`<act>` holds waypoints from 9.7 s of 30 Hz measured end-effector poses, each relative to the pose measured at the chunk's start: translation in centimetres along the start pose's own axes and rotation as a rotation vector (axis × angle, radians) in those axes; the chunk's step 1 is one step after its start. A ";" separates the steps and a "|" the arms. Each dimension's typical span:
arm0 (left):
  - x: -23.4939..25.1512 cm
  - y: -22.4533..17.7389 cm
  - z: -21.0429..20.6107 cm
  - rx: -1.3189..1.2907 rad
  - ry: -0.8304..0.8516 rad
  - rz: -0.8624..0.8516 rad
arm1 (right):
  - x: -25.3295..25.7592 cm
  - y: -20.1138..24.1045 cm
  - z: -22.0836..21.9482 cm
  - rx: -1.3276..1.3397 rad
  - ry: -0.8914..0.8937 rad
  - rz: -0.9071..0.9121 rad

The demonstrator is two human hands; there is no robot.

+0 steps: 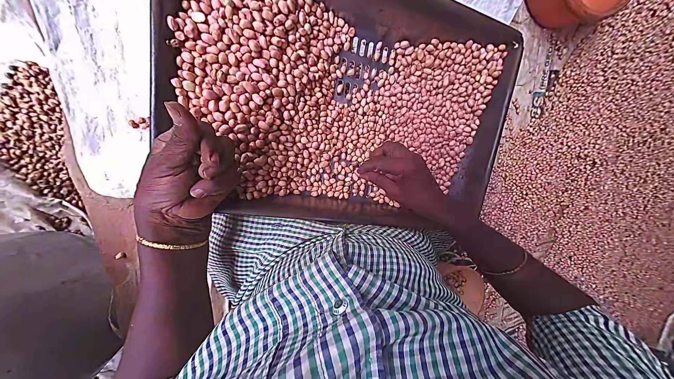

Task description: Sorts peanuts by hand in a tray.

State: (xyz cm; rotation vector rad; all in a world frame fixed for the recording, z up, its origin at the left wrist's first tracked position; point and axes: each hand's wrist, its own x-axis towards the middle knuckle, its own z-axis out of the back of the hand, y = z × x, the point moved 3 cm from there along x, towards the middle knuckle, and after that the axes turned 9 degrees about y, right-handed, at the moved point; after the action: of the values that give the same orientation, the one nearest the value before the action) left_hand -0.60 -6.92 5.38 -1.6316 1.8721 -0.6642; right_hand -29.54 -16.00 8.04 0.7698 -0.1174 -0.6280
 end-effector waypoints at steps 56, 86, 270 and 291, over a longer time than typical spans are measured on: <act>0.2 0.8 0.0 -0.069 -0.041 0.127 | 0.3 -4.8 2.7 0.858 -0.091 -0.307; -0.3 1.2 0.0 0.136 0.007 0.393 | 3.2 1.6 2.2 0.356 -0.396 0.075; -0.2 0.9 -0.2 0.017 -0.061 0.092 | 13.7 -7.2 1.1 -0.090 -0.020 0.419; 0.0 0.8 0.0 0.127 -0.058 0.116 | 1.9 -4.8 2.3 -0.213 0.646 0.517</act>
State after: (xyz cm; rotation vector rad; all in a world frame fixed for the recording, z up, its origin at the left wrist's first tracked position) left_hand -1.16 -6.78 4.90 -1.4364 1.8289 -0.6652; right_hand -31.05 -21.15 6.23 0.6669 0.3320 0.1138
